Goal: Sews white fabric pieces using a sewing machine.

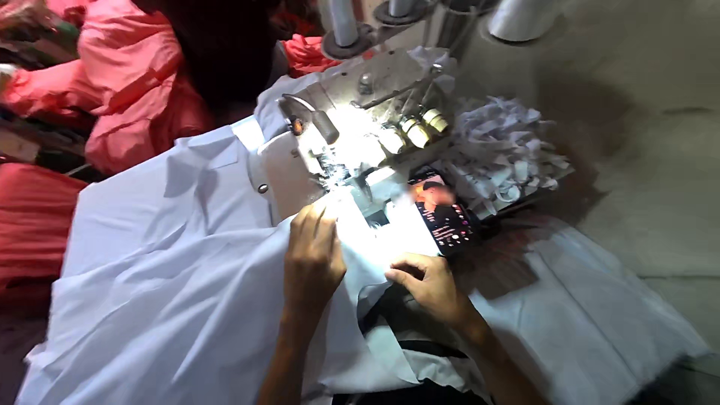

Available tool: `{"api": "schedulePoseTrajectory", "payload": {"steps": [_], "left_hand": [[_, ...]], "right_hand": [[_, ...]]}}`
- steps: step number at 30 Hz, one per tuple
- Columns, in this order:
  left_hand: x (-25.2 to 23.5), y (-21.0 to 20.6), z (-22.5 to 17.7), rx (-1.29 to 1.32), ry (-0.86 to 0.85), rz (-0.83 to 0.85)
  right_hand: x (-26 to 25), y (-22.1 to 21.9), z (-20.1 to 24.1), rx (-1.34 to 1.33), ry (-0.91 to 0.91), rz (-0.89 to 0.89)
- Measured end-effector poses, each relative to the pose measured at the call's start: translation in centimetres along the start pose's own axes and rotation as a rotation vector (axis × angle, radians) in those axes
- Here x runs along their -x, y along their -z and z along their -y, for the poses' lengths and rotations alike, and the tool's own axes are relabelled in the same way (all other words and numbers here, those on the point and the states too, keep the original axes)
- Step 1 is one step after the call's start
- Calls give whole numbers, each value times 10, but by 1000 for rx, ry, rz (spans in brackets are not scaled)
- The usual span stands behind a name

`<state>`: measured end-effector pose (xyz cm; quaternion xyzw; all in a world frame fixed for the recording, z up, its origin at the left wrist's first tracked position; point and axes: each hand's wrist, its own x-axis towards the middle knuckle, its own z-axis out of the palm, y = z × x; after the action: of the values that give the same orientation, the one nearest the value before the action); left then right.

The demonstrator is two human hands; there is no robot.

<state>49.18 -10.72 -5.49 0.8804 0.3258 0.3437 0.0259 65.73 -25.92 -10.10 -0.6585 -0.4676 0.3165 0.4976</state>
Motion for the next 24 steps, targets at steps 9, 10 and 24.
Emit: {"api": "schedulePoseTrajectory", "payload": {"steps": [9, 10, 24], "left_hand": [[0, 1, 4, 11, -42, -2], [1, 1, 5, 6, -44, -10], [3, -3, 7, -5, -44, -50]], "right_hand": [[-23, 109, 6, 302, 100, -17], [-30, 129, 7, 337, 73, -149], [-113, 164, -3, 1010, -11, -379]]}}
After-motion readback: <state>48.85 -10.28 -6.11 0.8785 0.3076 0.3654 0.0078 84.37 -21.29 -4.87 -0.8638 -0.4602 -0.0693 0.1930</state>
